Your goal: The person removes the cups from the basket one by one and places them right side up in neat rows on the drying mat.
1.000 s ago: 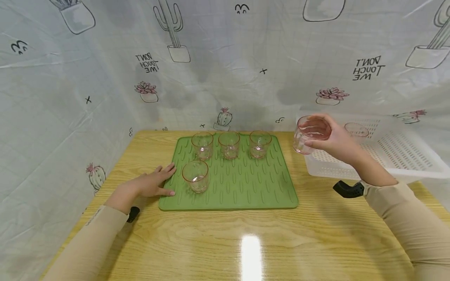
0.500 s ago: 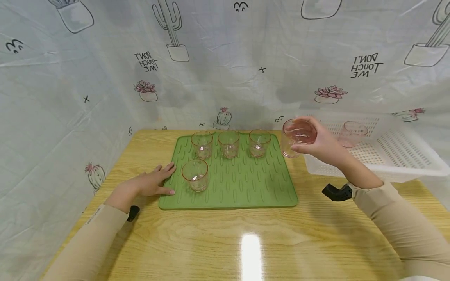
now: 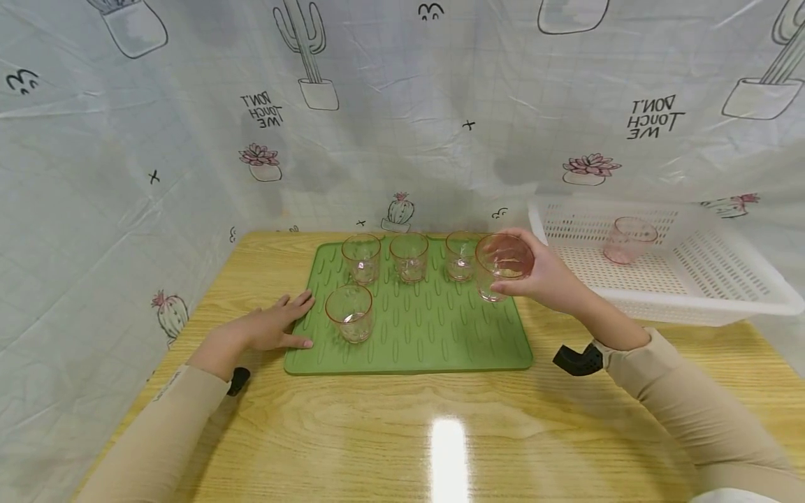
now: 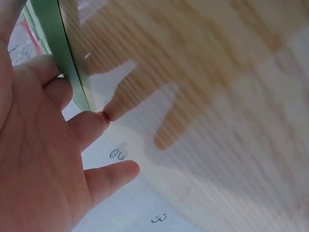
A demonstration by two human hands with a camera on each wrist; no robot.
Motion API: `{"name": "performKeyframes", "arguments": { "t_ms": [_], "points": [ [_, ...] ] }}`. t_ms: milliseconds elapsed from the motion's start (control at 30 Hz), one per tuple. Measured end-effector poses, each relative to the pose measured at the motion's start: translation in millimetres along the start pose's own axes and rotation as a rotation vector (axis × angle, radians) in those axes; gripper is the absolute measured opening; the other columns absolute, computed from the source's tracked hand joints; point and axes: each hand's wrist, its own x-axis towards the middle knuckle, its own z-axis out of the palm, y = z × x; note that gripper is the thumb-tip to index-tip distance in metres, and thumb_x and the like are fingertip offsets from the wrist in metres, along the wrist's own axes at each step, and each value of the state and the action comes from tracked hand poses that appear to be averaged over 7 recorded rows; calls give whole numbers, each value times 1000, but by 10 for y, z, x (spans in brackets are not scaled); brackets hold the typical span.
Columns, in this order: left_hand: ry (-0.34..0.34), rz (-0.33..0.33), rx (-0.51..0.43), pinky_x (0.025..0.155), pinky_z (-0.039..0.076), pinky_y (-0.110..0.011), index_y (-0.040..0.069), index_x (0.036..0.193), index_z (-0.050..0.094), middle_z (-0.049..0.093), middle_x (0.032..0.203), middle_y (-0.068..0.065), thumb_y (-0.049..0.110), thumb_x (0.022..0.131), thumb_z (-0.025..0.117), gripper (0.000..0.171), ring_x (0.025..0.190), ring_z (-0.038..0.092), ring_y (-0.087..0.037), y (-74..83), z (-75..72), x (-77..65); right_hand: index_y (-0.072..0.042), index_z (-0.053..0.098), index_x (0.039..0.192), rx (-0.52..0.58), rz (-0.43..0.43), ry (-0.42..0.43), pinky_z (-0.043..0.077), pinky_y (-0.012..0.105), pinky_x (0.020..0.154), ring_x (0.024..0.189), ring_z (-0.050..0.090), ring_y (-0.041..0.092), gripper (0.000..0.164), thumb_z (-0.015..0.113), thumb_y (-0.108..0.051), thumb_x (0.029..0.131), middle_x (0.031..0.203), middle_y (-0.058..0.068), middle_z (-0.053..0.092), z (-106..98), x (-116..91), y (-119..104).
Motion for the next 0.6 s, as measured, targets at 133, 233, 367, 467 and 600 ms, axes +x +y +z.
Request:
{"name": "performKeyframes", "arguments": {
  "t_ms": [133, 233, 367, 467, 600],
  "points": [
    [-3, 6, -9, 103, 6, -86, 0, 164, 16, 0, 169, -23, 55, 97, 65, 100, 149, -1, -56, -9, 3, 9, 10, 38, 143, -3, 19, -41, 53, 27, 96, 120, 59, 25, 73, 78, 16, 82, 135, 29, 55, 116, 13, 58],
    [-4, 8, -8, 103, 6, -86, 0, 164, 16, 0, 169, -23, 55, 97, 65, 99, 149, -1, -56, -17, 13, 15, 9, 37, 144, -6, 18, -71, 51, 29, 101, 124, 56, 36, 76, 79, 15, 81, 137, 28, 56, 204, 29, 95],
    [-3, 9, -5, 103, 7, -86, 0, 164, 16, 1, 169, -23, 55, 97, 65, 99, 149, 0, -56, -19, 22, 13, 6, 38, 144, 5, 25, -108, 50, 35, 105, 125, 55, 40, 77, 82, 11, 81, 137, 25, 56, 318, 40, 126],
    [-2, 7, -7, 103, 7, -86, 0, 164, 16, 1, 169, -23, 55, 97, 65, 99, 149, 0, -56, -12, 19, 13, 5, 39, 144, 15, 28, -132, 49, 41, 106, 125, 56, 40, 78, 84, 8, 80, 138, 26, 56, 400, 46, 134],
    [-7, -2, -5, 103, 7, -86, 0, 164, 16, 0, 169, -22, 55, 97, 65, 99, 149, 0, -56, -8, 10, 16, 6, 38, 145, 50, 39, -167, 46, 45, 109, 128, 53, 46, 80, 85, 8, 80, 140, 30, 53, 506, 70, 168]
  ]
}}
